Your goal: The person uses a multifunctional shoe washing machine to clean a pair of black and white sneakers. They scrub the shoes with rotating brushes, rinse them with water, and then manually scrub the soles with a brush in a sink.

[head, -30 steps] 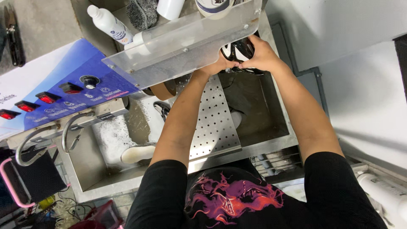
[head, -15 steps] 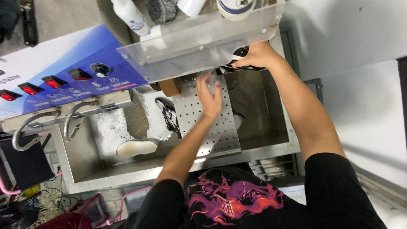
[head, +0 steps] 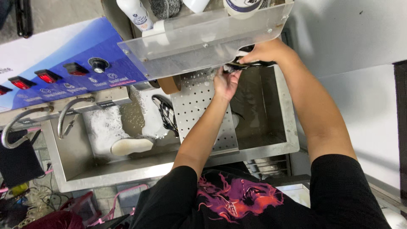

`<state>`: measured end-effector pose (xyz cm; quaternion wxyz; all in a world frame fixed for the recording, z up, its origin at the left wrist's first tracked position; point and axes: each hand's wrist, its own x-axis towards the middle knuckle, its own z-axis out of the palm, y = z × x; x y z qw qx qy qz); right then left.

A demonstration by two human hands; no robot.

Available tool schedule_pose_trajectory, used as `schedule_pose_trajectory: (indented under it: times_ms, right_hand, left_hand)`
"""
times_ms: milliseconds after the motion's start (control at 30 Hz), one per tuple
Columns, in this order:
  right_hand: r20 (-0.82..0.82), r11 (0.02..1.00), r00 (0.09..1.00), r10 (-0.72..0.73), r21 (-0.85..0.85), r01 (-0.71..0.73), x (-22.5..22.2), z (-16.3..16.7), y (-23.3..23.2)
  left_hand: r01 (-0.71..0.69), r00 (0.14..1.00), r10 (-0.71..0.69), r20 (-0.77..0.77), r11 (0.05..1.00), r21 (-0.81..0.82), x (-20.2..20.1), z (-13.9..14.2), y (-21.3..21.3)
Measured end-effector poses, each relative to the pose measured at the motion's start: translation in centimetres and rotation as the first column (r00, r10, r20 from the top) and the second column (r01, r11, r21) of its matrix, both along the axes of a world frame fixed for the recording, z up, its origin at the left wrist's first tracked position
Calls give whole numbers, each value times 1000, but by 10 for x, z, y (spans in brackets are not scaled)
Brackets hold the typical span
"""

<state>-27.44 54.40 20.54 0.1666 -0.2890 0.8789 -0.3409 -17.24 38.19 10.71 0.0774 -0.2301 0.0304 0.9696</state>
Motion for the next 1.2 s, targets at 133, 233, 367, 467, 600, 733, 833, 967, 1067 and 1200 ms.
schedule_pose_trajectory:
  times_ms: [133,233,367,467,600,733,833,967,1067,1200]
  right_hand:
    - [-132,1000,991,-20,-16,18,0,-2,6]
    - [-93,996,996,-12,-91,3,2,-4,9]
    - [-110,994,994,-22,-112,9,1,-5,13]
    - [-3,996,998,-64,-59,64,1,-7,15]
    - [-99,987,994,-42,-157,26,4,-13,14]
    - [21,969,997,-69,-238,72,9,-17,1]
    - [48,985,997,-53,-162,60,10,-15,-13]
    - [70,998,996,-49,-22,50,7,-7,-20]
    - [131,998,989,-70,9,70,6,-6,-10]
    - [154,991,988,-1,-134,22,6,-15,13]
  left_hand:
    - [-69,998,69,-14,998,-8,-6,3,8]
    - [-65,998,66,19,997,-46,-9,-5,10]
    - [-35,998,36,50,999,-30,-13,-10,10]
    - [-27,999,29,44,998,-53,-14,-8,10]
    - [-37,992,46,120,996,-81,-10,-4,4]
    - [-40,997,45,60,996,-84,-4,-14,-7]
    - [-53,998,52,-27,998,-41,0,-24,-12]
    - [-50,996,48,-74,999,-20,6,-25,-10]
    - [-2,995,2,-101,1000,-2,9,-17,-3]
    - [31,999,-32,-6,999,-29,13,-11,8]
